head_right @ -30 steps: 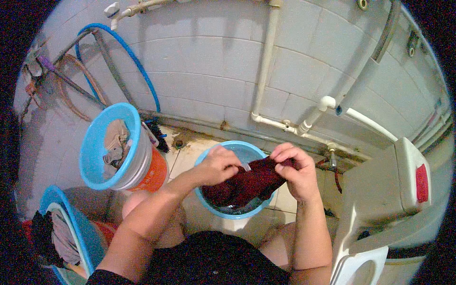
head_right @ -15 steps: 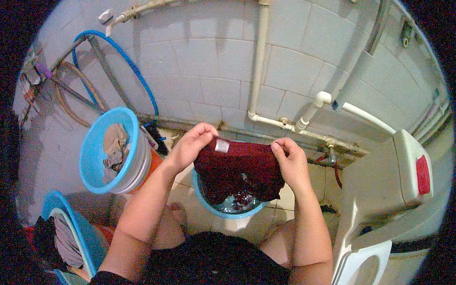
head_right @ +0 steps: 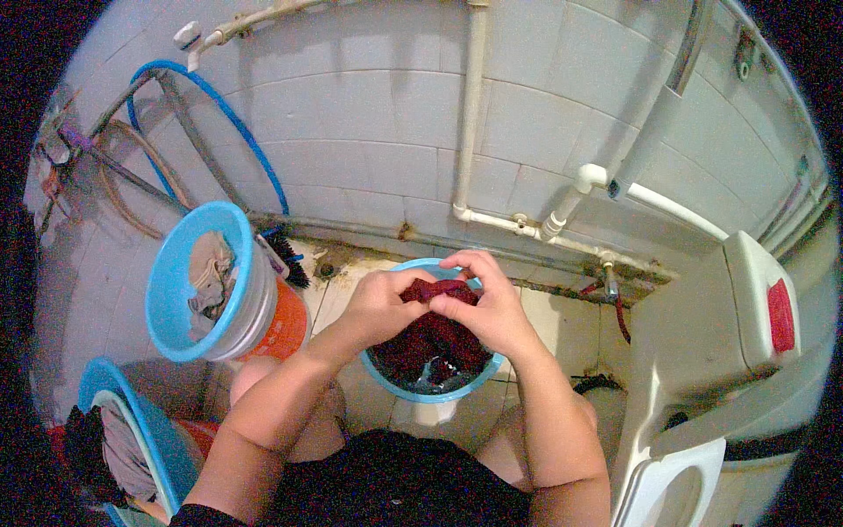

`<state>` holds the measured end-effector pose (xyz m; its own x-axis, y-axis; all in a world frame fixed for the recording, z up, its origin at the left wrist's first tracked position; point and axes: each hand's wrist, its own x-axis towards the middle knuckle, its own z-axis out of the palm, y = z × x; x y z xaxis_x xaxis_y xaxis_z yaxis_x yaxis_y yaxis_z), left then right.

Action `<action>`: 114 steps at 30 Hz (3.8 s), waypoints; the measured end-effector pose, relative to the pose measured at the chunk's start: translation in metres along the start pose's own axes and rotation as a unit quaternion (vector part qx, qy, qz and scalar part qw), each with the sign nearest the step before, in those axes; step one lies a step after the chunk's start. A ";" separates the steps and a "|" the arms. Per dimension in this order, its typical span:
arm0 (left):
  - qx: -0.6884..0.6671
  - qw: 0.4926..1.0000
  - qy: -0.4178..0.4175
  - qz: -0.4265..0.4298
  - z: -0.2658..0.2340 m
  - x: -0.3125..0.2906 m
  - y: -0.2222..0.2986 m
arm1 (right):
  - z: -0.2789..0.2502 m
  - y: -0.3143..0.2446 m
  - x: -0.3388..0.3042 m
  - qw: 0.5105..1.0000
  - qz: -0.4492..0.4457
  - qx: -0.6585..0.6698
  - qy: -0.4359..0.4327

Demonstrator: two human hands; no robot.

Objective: The person sits on the floor and hand washes a maroon shirt in a blue basin filled with water. They repeatedly submerge, wring, and squeeze the garment. After finishing the maroon shirt, they place it in a larger basin and proceed to wash a black garment in the same manner.

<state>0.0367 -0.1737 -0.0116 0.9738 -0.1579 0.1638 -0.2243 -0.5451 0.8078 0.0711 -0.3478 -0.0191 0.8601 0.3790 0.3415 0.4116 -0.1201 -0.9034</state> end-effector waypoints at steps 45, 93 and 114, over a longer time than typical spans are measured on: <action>-0.214 0.976 0.026 0.008 -0.065 -0.001 -0.039 | 0.001 0.027 0.001 0.981 0.174 0.029 -0.085; -0.588 0.792 0.129 -0.102 -0.052 0.001 -0.040 | -0.004 0.025 -0.004 0.980 0.197 0.007 0.037; -0.447 0.863 0.187 -0.141 -0.035 0.003 -0.063 | 0.021 0.053 -0.006 0.954 0.151 0.238 0.101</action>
<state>0.0552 -0.1108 -0.0418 0.9665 0.2453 -0.0750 -0.0195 0.3621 0.9319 0.0817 -0.3374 -0.0742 0.9780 0.2034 0.0465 -0.0067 0.2534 -0.9673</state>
